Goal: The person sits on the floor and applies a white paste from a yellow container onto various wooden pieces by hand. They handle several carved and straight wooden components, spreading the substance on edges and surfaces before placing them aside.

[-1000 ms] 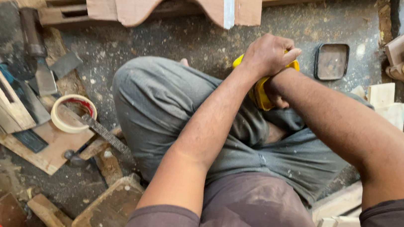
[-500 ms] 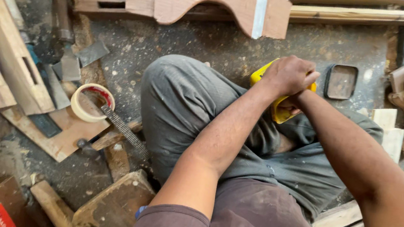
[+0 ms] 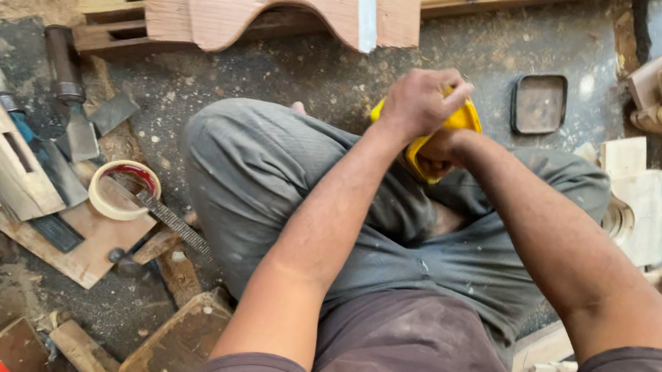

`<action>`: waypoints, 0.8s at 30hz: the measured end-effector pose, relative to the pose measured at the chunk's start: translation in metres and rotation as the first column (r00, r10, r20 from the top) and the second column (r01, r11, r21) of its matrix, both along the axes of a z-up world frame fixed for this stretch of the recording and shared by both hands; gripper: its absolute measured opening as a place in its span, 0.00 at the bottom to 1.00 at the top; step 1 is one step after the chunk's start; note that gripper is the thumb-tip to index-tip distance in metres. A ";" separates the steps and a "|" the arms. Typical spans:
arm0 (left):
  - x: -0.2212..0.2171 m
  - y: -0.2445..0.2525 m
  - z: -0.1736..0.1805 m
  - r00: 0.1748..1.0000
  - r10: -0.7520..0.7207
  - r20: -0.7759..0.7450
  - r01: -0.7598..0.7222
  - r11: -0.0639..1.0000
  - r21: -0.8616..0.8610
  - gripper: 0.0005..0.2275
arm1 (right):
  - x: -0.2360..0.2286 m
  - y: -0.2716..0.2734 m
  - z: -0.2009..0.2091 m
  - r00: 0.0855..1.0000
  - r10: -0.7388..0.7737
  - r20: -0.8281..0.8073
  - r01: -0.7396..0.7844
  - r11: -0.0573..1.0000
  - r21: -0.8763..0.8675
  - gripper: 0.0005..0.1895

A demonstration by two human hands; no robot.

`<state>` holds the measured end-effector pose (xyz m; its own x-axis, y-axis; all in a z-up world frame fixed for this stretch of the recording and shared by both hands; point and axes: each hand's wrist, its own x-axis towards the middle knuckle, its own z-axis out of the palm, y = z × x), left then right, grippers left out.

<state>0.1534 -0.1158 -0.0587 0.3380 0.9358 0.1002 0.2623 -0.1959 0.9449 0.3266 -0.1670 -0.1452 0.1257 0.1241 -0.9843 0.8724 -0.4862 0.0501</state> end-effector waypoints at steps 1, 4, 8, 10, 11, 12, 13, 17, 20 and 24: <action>0.000 0.000 -0.002 1.000 0.024 -0.012 -0.024 1.000 -0.020 0.13 | -0.005 0.004 0.022 1.000 0.013 -0.026 -0.011 0.997 0.083 0.14; 0.007 0.003 -0.017 0.972 0.218 0.084 -0.216 0.976 -0.029 0.13 | 0.001 -0.001 0.100 0.958 -0.225 -0.175 0.277 0.884 0.377 0.15; 0.040 0.028 -0.045 0.890 0.408 0.202 -0.342 0.892 -0.294 0.14 | 0.029 -0.016 0.190 0.675 -0.507 -0.537 0.725 0.593 0.351 0.29; 0.071 0.027 -0.062 0.890 0.433 0.146 -0.350 0.851 -0.391 0.14 | 0.044 -0.031 0.208 0.519 -0.515 -0.682 0.839 0.458 0.293 0.31; 0.090 0.020 -0.068 0.906 0.388 0.168 -0.319 0.888 -0.332 0.14 | 0.048 -0.040 0.213 0.436 -0.486 -0.758 0.883 0.395 0.254 0.32; 0.093 0.016 -0.073 0.918 0.358 0.167 -0.308 0.914 -0.264 0.15 | 0.044 -0.043 0.212 0.340 -0.440 -0.831 0.917 0.351 0.189 0.32; 0.093 0.011 -0.074 0.930 0.328 0.164 -0.295 0.935 -0.197 0.15 | 0.040 -0.047 0.213 0.315 -0.404 -0.859 0.927 0.327 0.186 0.33; 0.034 0.037 -0.042 0.874 -0.018 -0.485 -0.084 0.979 -0.188 0.17 | 0.006 -0.018 0.202 0.301 -0.276 -0.913 0.915 0.352 0.195 0.37; -0.058 0.097 -0.013 0.652 0.198 -0.732 0.151 0.912 0.381 0.15 | -0.029 0.031 0.174 0.273 -0.245 -0.930 0.873 0.469 0.132 0.40; -0.151 0.157 -0.017 0.739 0.391 -0.549 -0.157 0.892 0.424 0.18 | -0.081 0.098 0.114 0.886 -0.059 -0.459 0.355 0.723 0.593 0.49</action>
